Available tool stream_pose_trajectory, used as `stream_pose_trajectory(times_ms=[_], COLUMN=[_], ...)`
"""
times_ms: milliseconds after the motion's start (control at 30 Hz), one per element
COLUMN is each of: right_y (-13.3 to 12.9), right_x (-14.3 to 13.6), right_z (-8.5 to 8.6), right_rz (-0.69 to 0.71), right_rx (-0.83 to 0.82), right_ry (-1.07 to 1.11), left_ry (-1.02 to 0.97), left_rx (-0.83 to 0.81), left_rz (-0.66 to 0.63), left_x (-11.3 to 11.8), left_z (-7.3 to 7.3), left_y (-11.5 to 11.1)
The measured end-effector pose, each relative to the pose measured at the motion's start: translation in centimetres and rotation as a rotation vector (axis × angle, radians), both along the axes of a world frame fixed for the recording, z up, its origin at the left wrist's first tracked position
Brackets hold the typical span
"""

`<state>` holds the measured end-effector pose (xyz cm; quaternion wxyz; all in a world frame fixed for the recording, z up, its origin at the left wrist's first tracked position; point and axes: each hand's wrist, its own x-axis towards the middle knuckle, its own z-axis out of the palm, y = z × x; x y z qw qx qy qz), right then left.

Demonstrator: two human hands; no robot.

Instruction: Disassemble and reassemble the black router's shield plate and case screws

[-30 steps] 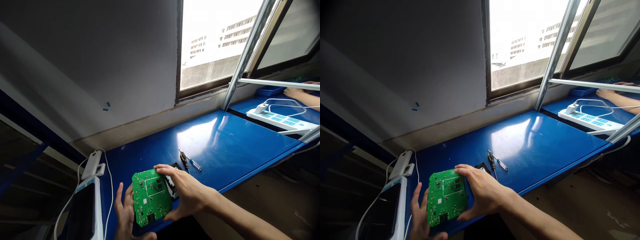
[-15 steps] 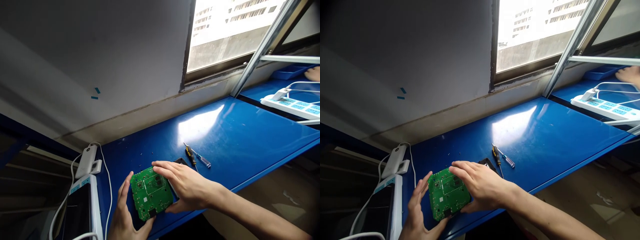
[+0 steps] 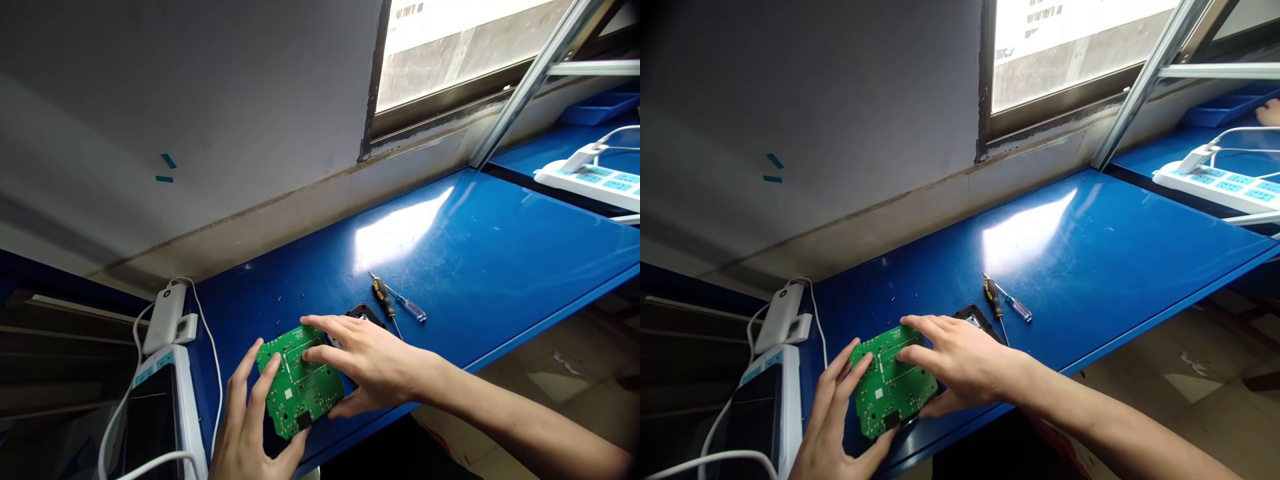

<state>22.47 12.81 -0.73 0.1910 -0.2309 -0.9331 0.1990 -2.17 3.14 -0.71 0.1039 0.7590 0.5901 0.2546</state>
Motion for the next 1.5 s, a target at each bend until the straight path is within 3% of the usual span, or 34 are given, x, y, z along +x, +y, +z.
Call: stream_pose_trajectory(times_ms=[433, 633, 867, 1033, 1200, 1333, 1400, 1500], right_y=[-0.5, -1.1, -1.3, -1.9, -3.5, -3.9, -3.7, -3.1], right_x=[0.5, 1.2, 1.4, 1.1, -0.5, -1.0, -0.8, -0.5], right_z=[-0.7, -0.8, -0.9, 0.1, 2.5, 4.1, 4.2, 3.6], right_rz=[-0.004, -0.023, -0.052, -0.046, -0.017, 0.023, 0.027, -0.096], right_rx=[-0.007, -0.018, -0.057, -0.027, 0.063, 0.039, -0.037, -0.198], right_ry=[-0.001, -0.024, -0.051, -0.092, -0.130, -0.051, 0.007, 0.084], left_ry=[0.120, 0.142, 0.111, 0.183, 0.185, 0.037, -0.133, -0.553], left_rx=[-0.100, -0.070, -0.120, -0.072, 0.013, 0.096, 0.020, -0.177], left_rz=[-0.030, -0.060, -0.015, -0.069, -0.127, -0.107, -0.003, 0.155], left_x=[0.6, 1.3, 1.5, 1.9, 1.9, 1.4, 1.3, 1.8], left_z=[-0.2, -0.2, -0.5, -1.0, -1.1, -1.1, -1.2, -1.2], left_y=[-0.3, -0.3, -0.7, -0.6, -0.7, -0.7, -0.7, -0.6])
